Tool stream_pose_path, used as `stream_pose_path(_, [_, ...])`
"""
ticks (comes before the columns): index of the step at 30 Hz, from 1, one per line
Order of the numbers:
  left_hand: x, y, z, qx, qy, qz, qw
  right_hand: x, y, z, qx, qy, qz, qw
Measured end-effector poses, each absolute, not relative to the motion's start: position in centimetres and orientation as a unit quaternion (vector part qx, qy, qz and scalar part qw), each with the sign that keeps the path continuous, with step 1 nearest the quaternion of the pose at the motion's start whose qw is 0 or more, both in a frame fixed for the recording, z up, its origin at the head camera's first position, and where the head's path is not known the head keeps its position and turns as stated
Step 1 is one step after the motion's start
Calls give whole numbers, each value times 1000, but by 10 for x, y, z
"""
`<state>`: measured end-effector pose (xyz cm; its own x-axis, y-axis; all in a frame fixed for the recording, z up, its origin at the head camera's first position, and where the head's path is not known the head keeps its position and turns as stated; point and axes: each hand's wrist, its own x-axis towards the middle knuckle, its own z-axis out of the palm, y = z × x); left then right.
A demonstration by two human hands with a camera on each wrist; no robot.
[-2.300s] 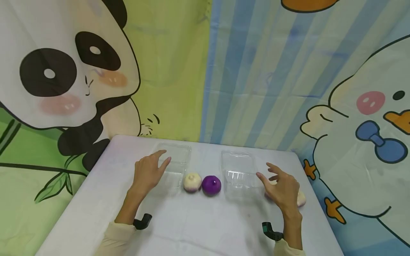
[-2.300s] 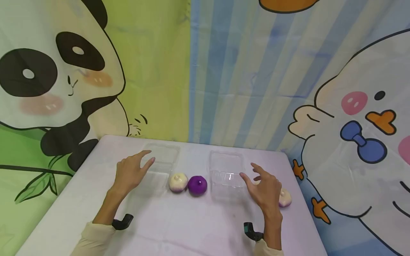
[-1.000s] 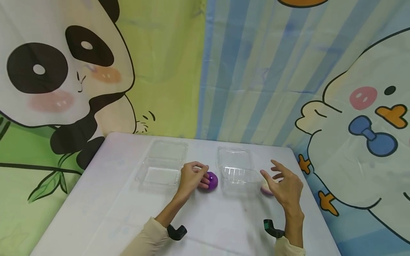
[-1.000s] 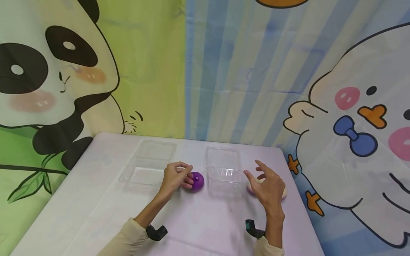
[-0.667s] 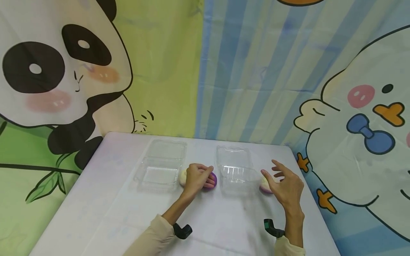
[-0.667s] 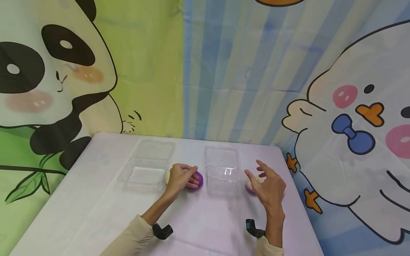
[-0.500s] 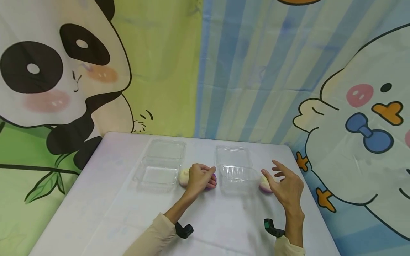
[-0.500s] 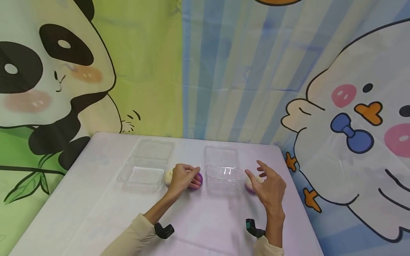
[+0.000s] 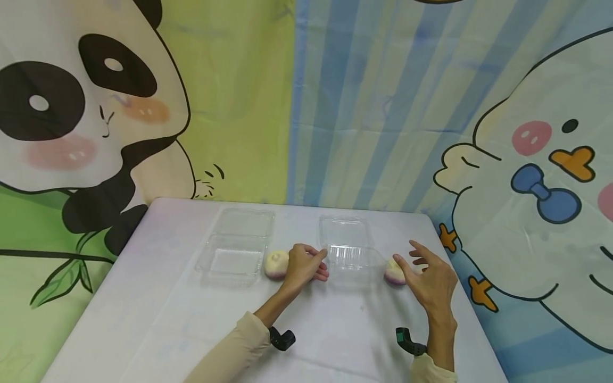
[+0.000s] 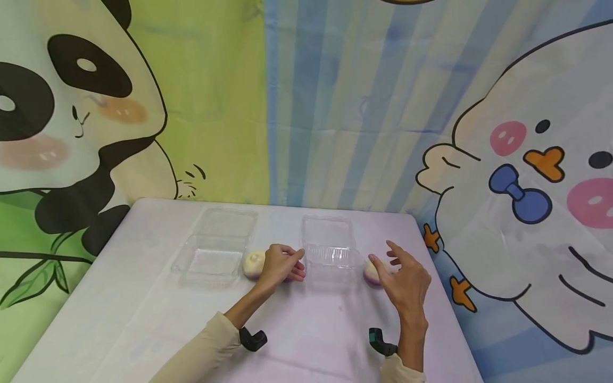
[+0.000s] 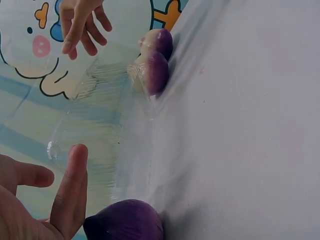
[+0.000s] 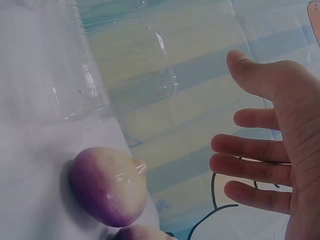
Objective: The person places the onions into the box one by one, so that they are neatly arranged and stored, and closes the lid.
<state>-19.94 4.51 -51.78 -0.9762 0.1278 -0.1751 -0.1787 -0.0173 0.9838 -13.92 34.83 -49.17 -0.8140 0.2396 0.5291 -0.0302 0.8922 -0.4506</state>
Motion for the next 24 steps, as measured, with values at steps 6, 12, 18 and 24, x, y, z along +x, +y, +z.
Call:
stream_pose_path(6, [-200, 49, -519, -30, 718, 692, 74, -137, 350, -492, -63, -925, 225, 299])
stream_pose_path(12, [-202, 53, -521, -31, 713, 696, 78, -136, 351, -493, -60, -923, 225, 306])
stream_pose_path(18, [-203, 54, -522, -37, 708, 700, 86, -135, 354, -495, -59, -923, 225, 307])
stream_pose_path(24, [-204, 52, -523, -31, 701, 705, 103, -134, 357, -496, -67, -924, 222, 304])
